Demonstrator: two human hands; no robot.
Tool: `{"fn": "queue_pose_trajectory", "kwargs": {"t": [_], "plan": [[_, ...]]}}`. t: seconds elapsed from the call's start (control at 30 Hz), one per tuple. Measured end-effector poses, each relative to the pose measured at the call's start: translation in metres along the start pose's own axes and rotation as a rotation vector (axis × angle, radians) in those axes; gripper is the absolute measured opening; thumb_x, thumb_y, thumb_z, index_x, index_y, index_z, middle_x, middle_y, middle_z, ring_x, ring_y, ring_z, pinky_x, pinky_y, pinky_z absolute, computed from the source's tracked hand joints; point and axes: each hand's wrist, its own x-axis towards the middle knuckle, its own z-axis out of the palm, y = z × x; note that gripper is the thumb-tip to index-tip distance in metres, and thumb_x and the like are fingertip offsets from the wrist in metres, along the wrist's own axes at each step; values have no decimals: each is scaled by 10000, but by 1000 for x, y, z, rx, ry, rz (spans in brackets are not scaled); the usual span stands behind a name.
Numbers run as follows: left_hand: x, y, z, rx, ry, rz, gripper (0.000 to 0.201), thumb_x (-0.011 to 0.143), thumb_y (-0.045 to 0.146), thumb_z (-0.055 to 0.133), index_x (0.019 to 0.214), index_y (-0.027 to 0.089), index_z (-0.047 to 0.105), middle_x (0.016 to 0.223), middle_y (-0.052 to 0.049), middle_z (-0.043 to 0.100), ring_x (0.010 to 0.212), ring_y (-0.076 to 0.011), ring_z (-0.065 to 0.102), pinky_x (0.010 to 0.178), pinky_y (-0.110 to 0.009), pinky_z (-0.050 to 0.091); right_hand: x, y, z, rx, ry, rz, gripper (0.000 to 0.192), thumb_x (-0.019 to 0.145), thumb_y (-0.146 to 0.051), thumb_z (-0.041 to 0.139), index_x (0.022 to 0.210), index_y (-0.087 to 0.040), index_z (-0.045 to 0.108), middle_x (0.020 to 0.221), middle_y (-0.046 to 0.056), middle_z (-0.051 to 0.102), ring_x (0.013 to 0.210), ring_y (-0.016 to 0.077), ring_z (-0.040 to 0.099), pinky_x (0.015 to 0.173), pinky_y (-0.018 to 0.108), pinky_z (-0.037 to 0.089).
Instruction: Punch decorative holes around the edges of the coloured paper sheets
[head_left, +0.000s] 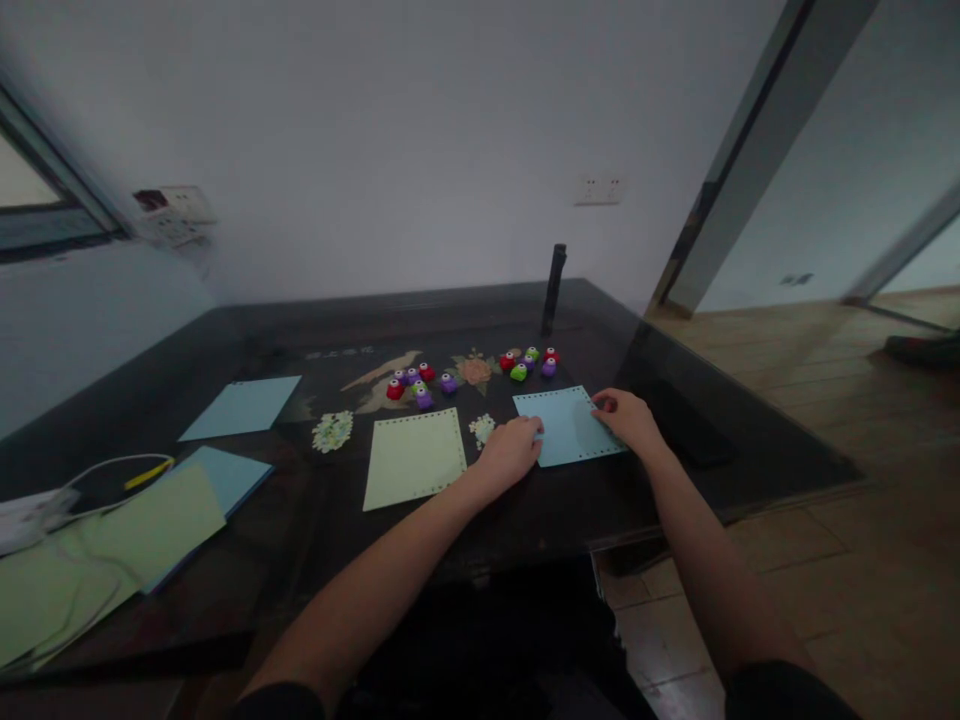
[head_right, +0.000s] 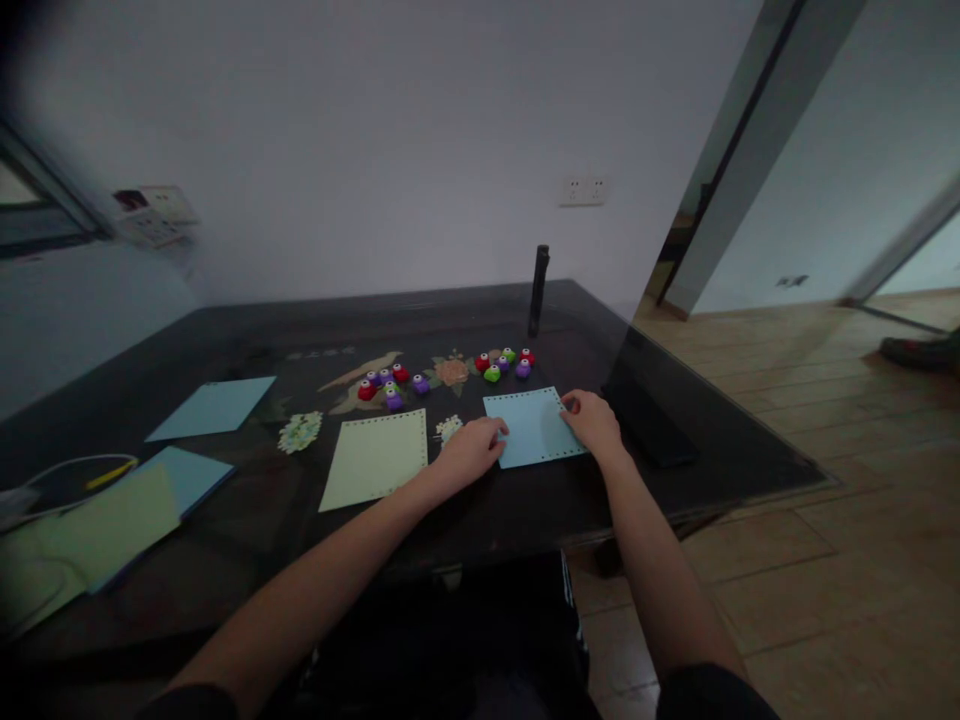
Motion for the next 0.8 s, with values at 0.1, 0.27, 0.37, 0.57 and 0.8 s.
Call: {"fn": "queue_pose_trajectory", "kwargs": {"t": [0.1,0.27,0.37,0.57,0.8], "plan": [[-4,-3,-21,13,62,-41,238,845,230,458,1042,218,591,1025,-81,629,870,-215,611,750,-309,462,-1,-4,0,-5,35,-7,198,718,-242,604,900,-214,676,739,15,595,679,149,542,603,258,378],[-30,-56,-72,-16,133,-51,200,838,253,473,977,204,608,894,-47,649,815,-181,599,737,-282,454,-8,-43,-6,52,51,-186,181,751,-222,580,903,-201,675,768,24,598,685,147,535,660,274,402],[-55,-109,-91,6,157,-91,182,832,228,460,912,190,619,894,-47,654,834,-182,598,773,-301,455,-17,-89,-8,152,10,-330,159,758,-203,587,890,-197,677,789,26,610,684,144,542,681,278,412],[-89,-172,-97,84,197,-148,198,809,239,503,960,182,618,1014,-72,638,985,-213,569,896,-354,424,-24,-190,17,157,-209,-591,148,786,-204,592,901,-183,682,874,50,661,780,167,588,702,278,423],[-96,-187,-85,214,118,-230,516,741,439,620,1192,197,553,1130,-114,561,1055,-264,524,924,-387,394,-15,-220,68,-165,-323,-587,248,812,-278,586,1021,-168,663,1086,119,628,1043,255,544,823,326,426]]}}
